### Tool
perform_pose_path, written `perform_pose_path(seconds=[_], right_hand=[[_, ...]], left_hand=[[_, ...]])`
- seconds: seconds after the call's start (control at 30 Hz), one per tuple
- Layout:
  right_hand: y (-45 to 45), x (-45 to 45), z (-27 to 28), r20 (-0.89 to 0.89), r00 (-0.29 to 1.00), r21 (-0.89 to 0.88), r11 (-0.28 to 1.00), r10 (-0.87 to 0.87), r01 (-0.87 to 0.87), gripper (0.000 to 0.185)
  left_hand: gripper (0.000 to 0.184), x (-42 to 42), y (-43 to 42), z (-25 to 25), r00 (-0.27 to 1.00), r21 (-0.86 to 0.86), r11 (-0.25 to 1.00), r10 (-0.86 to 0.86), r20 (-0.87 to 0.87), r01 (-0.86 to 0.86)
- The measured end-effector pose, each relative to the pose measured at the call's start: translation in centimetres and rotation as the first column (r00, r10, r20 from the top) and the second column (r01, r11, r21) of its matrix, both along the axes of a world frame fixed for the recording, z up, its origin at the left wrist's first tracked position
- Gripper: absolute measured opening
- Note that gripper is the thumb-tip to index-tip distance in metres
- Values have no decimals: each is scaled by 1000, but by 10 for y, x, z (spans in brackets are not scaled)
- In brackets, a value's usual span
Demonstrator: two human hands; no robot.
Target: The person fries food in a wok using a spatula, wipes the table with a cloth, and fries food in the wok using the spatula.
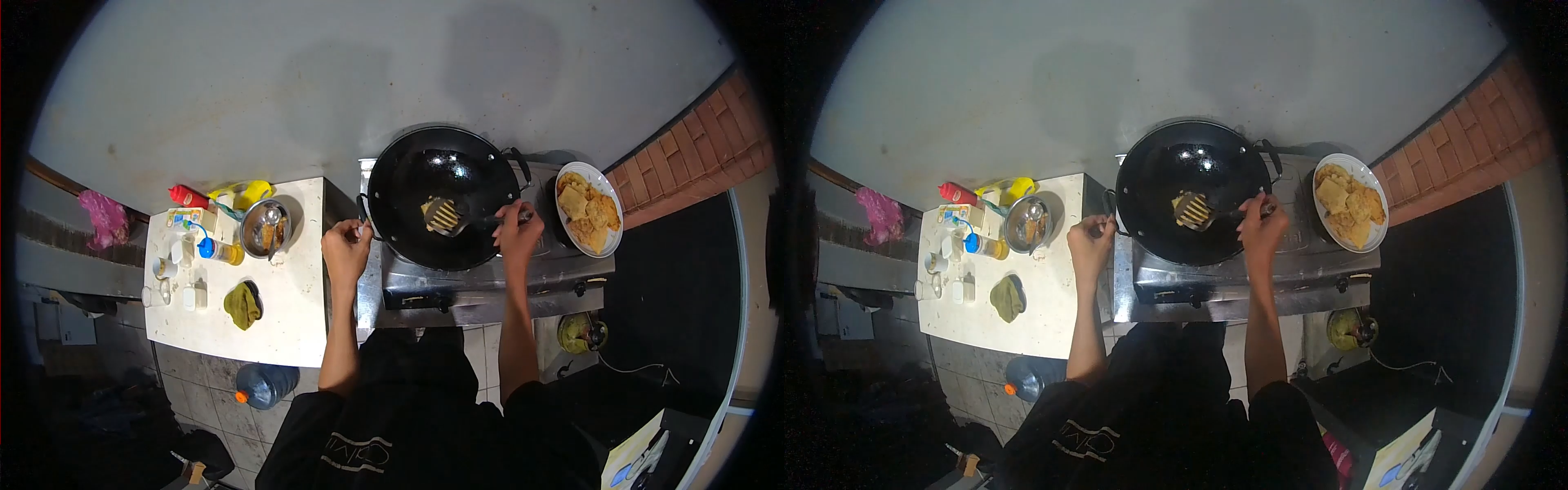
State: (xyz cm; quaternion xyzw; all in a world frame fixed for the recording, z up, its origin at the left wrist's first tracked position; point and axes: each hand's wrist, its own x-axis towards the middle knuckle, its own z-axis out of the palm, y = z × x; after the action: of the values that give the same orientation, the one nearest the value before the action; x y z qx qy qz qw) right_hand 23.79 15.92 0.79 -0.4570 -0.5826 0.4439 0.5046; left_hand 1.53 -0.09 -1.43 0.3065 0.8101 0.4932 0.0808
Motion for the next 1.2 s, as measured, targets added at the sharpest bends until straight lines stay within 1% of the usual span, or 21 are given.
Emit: perform_pose_path(seconds=[0.07,0.13,0.17,0.23,0.3,0.37,0.47,0.53,0.6,0.67,0.8,0.87,0.9,0.93,1.0,1.07,1.1,1.17,1.2], right_hand=[[-4,-7,0,-59,997,-28,999,41,-43,35],[-3,-5,1,-41,998,-34,998,53,-55,35],[-4,-4,2,-22,997,-40,997,68,-68,34],[-1,-2,5,-8,999,-27,999,38,-38,34],[-1,-3,5,7,1000,-13,1000,4,-4,34],[-3,-9,2,-40,998,-60,996,58,-60,35],[-5,-5,9,-5,996,-72,994,88,-88,36],[-2,-3,9,6,998,-55,997,55,-54,36],[-1,-2,8,18,1000,-38,999,18,-17,36],[-3,-6,5,-36,997,-67,996,64,-66,36],[0,-2,4,10,994,-53,992,113,-112,36],[1,-2,8,10,1000,-43,999,-2,3,35],[0,-4,7,7,1000,-43,999,-1,1,35],[-1,-7,6,-22,1000,-53,998,17,-18,35],[-1,-7,2,-54,998,-64,997,29,-33,36],[0,-4,-2,1,989,-52,988,145,-145,35],[0,-2,1,-1,989,-51,988,145,-145,35],[0,0,7,-8,1000,-83,996,25,-26,35],[-1,-1,8,-8,1000,-84,996,24,-25,35]], left_hand=[[25,1,1,2,1000,-12,1000,-1,31,1],[25,1,1,7,998,-23,1000,1,55,0],[25,0,0,6,999,-24,1000,1,53,0],[24,0,1,5,1000,-4,1000,4,-28,-4],[25,2,1,9,1000,-19,1000,-1,-14,1],[25,3,1,10,1000,-36,999,-6,-1,6],[24,0,2,6,1000,14,1000,11,-15,-11],[23,0,2,6,999,6,1000,4,-47,-4],[23,2,2,9,999,0,1000,4,-37,-4],[22,3,2,10,1000,-10,1000,4,-26,-4],[22,1,2,8,1000,0,1000,4,-23,-4],[22,1,1,6,1000,9,1000,13,-17,-13],[22,0,1,5,999,7,1000,8,-48,-8],[22,0,2,5,997,5,1000,2,-78,-1],[22,-1,1,5,998,-12,1000,-4,-57,4],[22,-1,1,6,999,-26,1000,-10,-34,9],[23,-1,1,7,999,-23,1000,-4,-50,3],[23,0,1,7,998,-20,1000,1,-66,-3],[23,0,1,8,998,-14,1000,6,-67,-7]])
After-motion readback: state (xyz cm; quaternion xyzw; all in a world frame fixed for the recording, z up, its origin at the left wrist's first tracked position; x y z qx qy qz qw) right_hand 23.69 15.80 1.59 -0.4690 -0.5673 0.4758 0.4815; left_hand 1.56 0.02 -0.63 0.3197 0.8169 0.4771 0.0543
